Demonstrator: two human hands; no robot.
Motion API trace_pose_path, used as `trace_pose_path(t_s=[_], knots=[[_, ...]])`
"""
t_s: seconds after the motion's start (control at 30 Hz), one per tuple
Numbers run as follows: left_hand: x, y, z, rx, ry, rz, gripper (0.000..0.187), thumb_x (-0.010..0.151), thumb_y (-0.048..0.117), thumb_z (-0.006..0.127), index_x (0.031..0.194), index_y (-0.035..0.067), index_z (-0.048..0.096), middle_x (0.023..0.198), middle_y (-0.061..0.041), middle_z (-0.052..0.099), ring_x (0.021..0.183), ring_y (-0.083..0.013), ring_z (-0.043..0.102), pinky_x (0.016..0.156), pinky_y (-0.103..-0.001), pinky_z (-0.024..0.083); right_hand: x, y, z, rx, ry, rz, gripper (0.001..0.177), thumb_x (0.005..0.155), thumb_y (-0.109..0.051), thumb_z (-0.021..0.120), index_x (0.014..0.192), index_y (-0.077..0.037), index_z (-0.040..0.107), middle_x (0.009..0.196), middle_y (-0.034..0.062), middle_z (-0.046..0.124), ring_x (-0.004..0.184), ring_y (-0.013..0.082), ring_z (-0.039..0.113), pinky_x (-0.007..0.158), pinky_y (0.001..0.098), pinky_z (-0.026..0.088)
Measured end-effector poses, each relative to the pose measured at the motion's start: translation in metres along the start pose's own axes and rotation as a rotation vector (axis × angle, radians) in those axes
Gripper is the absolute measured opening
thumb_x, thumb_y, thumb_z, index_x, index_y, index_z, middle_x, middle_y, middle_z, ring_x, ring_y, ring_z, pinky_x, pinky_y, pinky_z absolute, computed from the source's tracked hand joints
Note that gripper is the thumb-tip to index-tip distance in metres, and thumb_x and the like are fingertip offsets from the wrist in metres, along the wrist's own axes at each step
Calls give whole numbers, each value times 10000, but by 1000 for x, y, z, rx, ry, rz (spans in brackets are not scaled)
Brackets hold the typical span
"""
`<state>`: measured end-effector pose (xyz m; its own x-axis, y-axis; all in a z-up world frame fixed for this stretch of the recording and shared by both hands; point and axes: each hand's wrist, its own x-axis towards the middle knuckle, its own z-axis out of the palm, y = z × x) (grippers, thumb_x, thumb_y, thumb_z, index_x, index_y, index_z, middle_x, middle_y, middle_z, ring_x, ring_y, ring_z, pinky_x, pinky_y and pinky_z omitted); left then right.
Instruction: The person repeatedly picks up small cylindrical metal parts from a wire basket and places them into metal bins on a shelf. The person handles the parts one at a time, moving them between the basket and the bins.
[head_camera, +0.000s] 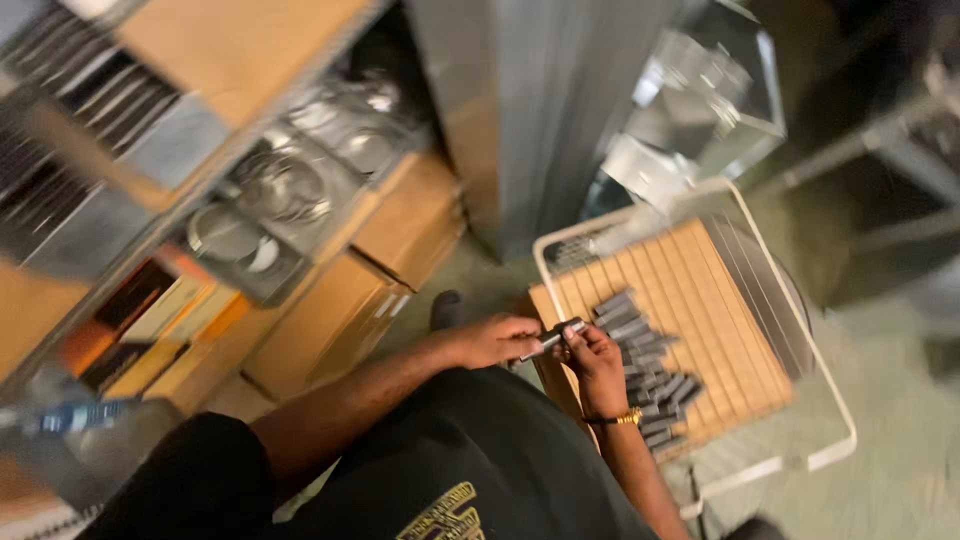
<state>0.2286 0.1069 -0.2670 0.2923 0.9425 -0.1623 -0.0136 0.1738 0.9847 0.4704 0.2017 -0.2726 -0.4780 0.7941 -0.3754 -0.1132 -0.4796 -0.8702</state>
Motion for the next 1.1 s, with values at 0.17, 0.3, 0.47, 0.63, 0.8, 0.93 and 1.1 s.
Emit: trace_pose_path(t_s=[0.17,0.3,0.47,0.63,0.8,0.93,1.1], knots=[[-63,63,-16,207,418,13,632,939,447,986,1391,50,789,1204,-222,833,1074,-379,828,821,-478,671,13,-40,67,-327,-213,-151,112,1060,-78,868,1081,27,834,838,102,759,850,167,735,882,352,641],[-109,77,-49,212,569,95,512,960,374,979,1333,63,816,1145,-191,832,1027,-348,834,810,-441,690,17,-60,135,-416,-346,-192,129,1055,-67,875,1015,27,796,825,122,726,864,188,669,886,371,592],[-202,95,-132,555,658,170,240,1063,285,825,1254,151,771,1092,-55,781,982,-242,744,864,-392,563,38,-69,211,-448,-639,-272,314,1034,-142,813,1290,-9,691,1153,162,867,1086,241,822,1048,396,654],[-386,191,-224,535,1027,5,299,1140,263,677,1386,130,781,1202,-81,769,987,-212,724,883,-384,588,78,-47,258,-460,-631,-290,290,1070,-148,778,1309,8,726,1133,168,855,1095,245,805,1051,418,642],[-491,156,-326,1131,1213,-108,379,1187,364,738,1310,6,711,1144,-208,644,992,-416,706,839,-558,526,92,-34,307,-502,-569,-264,271,1086,-205,773,1273,-10,751,1085,122,853,1048,223,797,993,393,631],[-482,160,-356,1325,1089,-597,167,1032,183,794,1136,79,715,1156,-198,681,947,-449,748,769,-627,571,103,-21,333,-582,-540,-264,248,1091,-223,777,1241,-26,775,1087,140,874,1035,224,822,937,381,653],[-464,143,-373,1640,974,-838,157,885,168,834,1037,203,852,1074,-86,810,1020,-326,780,961,-527,542,112,-11,349,-540,-483,-254,243,1076,-212,802,1225,-23,773,1164,160,860,1057,252,841,930,390,680]])
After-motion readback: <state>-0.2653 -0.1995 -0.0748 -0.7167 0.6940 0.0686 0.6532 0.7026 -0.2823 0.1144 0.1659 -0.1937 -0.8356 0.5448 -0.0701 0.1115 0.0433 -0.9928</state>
